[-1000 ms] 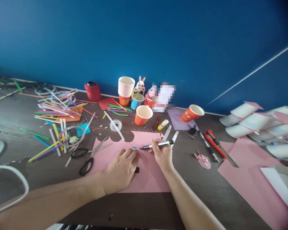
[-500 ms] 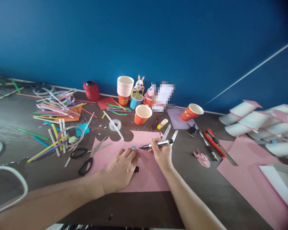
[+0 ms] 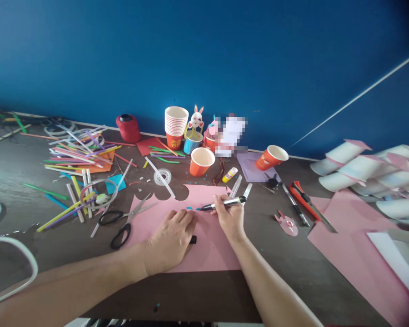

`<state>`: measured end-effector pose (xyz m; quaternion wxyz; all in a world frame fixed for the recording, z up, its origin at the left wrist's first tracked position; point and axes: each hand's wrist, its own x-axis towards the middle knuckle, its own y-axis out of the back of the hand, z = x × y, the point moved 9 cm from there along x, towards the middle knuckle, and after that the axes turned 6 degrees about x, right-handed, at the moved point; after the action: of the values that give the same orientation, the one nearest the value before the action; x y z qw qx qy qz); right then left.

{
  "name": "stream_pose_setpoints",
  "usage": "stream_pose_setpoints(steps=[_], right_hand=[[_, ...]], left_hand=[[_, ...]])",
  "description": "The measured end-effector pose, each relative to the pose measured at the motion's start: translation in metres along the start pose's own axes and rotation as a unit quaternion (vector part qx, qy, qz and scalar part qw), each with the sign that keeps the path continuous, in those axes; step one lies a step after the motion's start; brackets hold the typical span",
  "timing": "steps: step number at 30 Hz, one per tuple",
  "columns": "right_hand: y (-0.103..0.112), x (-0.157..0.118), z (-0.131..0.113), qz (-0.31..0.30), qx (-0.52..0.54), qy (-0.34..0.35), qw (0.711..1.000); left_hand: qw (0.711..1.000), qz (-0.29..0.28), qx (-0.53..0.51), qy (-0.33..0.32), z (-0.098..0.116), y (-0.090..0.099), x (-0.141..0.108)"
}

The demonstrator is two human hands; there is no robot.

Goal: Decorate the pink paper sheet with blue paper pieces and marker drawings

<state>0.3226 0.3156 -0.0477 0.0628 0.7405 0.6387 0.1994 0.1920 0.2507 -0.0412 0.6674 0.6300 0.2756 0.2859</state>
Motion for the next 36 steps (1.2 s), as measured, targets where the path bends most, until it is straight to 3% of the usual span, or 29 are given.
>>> stream_pose_setpoints(steps=[36], right_hand=[[0.0010, 0.0002, -0.0004, 0.005, -0.010, -0.001, 1.000]], left_hand=[[1.000, -0.002, 0.003, 0.003, 0.0005, -0.0002, 0.0008]])
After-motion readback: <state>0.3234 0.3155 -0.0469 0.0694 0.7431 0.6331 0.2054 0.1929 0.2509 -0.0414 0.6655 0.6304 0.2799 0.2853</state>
